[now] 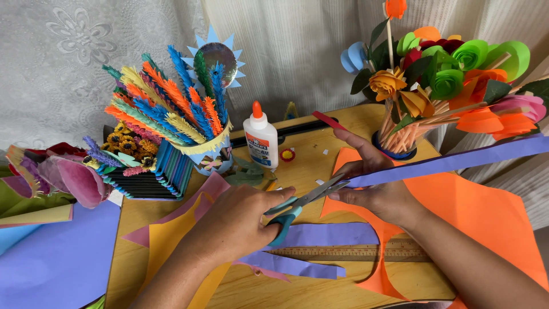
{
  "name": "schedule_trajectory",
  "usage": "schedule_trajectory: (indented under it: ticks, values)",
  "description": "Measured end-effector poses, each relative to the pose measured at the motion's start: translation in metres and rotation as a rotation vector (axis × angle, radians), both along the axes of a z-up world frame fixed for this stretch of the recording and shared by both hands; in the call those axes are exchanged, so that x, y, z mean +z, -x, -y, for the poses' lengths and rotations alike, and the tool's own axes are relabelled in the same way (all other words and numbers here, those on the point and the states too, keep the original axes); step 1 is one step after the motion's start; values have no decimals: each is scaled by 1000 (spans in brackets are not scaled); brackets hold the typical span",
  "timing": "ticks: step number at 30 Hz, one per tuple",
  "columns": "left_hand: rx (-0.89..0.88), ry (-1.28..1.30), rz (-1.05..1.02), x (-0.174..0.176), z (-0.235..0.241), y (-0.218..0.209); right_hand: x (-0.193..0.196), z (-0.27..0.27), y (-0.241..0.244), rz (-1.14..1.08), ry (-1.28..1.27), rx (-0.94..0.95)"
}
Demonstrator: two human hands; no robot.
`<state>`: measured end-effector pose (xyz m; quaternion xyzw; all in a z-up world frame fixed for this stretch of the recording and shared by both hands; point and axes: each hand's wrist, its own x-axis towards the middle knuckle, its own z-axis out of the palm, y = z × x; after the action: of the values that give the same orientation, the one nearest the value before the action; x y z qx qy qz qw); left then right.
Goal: Arranging a bouquet of handmade paper flowers and cutting paper strips for a craft project.
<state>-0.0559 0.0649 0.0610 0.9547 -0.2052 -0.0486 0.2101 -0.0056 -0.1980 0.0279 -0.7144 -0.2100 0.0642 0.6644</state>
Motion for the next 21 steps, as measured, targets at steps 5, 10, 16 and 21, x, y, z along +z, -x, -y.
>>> schedule_trajectory:
  ticks: [5,10,16,21]
  values:
    - [-14,128,42,0,1,-2,0,0,-2,6,-10,-27]
    - [43,610,40,-10,18,1,-16,4,-8,53,-121,-66]
    - [89,437,-127,-23,54,17,-41,11,-15,-55,-446,-109]
    - [78,417,-75,-34,67,23,-47,8,-14,-122,-604,-68]
